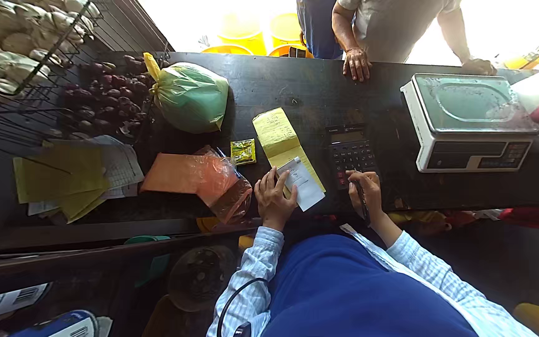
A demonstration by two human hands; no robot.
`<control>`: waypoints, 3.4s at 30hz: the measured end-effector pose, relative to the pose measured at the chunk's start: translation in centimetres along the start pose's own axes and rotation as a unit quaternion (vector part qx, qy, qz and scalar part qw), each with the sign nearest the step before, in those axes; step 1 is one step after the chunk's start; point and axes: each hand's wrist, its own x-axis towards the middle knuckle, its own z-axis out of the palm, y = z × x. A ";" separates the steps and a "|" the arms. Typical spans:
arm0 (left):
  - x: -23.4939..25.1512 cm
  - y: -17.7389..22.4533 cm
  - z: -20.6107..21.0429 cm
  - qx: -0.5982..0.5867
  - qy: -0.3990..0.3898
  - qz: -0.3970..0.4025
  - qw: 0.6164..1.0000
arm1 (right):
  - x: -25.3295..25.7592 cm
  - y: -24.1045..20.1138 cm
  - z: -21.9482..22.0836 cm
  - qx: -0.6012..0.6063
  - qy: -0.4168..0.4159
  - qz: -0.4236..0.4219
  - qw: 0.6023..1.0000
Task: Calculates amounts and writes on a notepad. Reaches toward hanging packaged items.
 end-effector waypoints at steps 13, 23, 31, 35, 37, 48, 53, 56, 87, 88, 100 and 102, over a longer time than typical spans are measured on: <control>0.0 0.0 0.2 0.014 0.000 0.003 1.000 | 0.5 2.6 -1.1 -0.007 -0.004 0.035 0.999; -0.1 0.1 0.1 0.019 -0.004 0.003 1.000 | 1.6 1.2 -1.4 -0.126 -0.124 0.065 0.982; 0.0 0.0 -0.1 0.007 -0.007 0.006 1.000 | -0.3 -0.3 -3.6 -0.087 -0.111 0.056 0.988; 0.0 0.0 -0.1 0.014 -0.001 0.007 1.000 | 0.5 1.4 -5.0 -0.129 -0.077 0.093 0.984; -0.1 0.0 -0.1 0.011 0.000 0.008 1.000 | 0.5 1.9 -5.0 -0.138 -0.124 0.112 0.976; -0.1 0.0 0.0 0.013 0.006 0.009 1.000 | 0.8 0.8 -5.3 -0.129 -0.128 0.111 0.977; 0.0 -0.1 0.2 0.016 0.005 0.009 1.000 | 0.3 0.9 -4.2 -0.034 -0.083 0.089 0.992; 0.0 0.0 0.1 0.015 0.008 0.009 1.000 | 0.9 1.3 -4.4 0.001 -0.020 0.090 0.996; -0.1 0.0 0.1 0.021 0.007 0.011 1.000 | 1.4 1.5 -5.1 -0.162 -0.163 0.170 0.958; -0.1 0.0 0.1 0.021 0.006 0.013 1.000 | 1.7 1.4 -5.2 -0.166 -0.178 0.174 0.954; -0.2 0.0 0.0 0.022 0.003 0.013 1.000 | 5.8 -0.9 -6.6 -0.201 -0.390 0.260 0.860; -0.2 0.0 0.0 0.022 0.004 0.013 1.000 | 6.0 -0.9 -6.6 -0.196 -0.397 0.268 0.856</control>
